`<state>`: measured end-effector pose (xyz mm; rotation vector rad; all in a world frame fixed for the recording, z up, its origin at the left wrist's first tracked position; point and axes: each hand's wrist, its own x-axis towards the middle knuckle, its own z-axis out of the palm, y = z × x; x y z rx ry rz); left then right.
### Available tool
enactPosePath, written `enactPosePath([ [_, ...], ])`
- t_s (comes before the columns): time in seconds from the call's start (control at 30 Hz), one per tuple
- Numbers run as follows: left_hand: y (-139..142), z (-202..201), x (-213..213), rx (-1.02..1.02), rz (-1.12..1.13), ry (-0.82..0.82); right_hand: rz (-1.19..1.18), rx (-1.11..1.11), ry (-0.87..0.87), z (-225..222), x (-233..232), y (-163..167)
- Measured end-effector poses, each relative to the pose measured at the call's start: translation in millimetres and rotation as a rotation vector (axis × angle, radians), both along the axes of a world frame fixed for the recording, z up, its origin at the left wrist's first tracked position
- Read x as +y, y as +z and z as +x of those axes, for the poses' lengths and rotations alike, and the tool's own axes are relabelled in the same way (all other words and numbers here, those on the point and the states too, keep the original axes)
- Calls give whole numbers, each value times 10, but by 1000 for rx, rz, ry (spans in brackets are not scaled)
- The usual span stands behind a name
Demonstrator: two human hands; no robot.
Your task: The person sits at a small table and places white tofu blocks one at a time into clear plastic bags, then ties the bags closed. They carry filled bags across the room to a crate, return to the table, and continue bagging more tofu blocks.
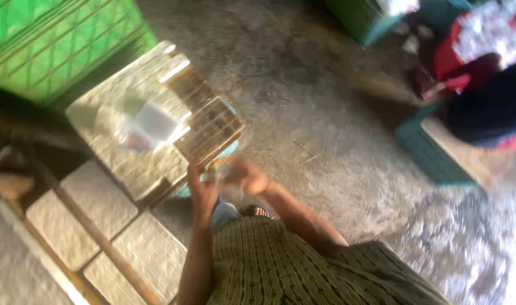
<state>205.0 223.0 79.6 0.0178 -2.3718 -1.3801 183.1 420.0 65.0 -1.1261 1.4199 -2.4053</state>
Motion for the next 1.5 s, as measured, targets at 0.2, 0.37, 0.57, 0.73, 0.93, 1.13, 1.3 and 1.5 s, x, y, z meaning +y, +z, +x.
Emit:
enactPosePath([
  [0.2, -124, -113, -128, -502, 740, -485, 1139, -433, -500, -430, -97, 332],
  [0.37, -145, -339, -911, -286, 74, 5, -327, 13, 507, -593, -773, 332],
  [0.57, -5, -195, -1529, 122, -18, 118, 1336, 18, -654, -765, -1514, -62],
  [0.73, -62, -475, -2465, -597, 615, -443, 1520, -245, -544, -897, -2021, -92],
  [0.93, -388, -839, -2791, -458, 42, -68, 929, -246, -120, -932, -2479, -101],
  [1.13, -419, -1038, -2723, -232, -229, 79, 1512, -121, -723, -1102, -2769, -427],
  [1.3, -493, -1266, -2991, -283, -105, 182, 1199, 406, -949, -1077, -3390, -454],
  [1.5, -567, -1207, -3451, -635, -83, 226, 876, -261, -76, -1277, -3545, -534],
])
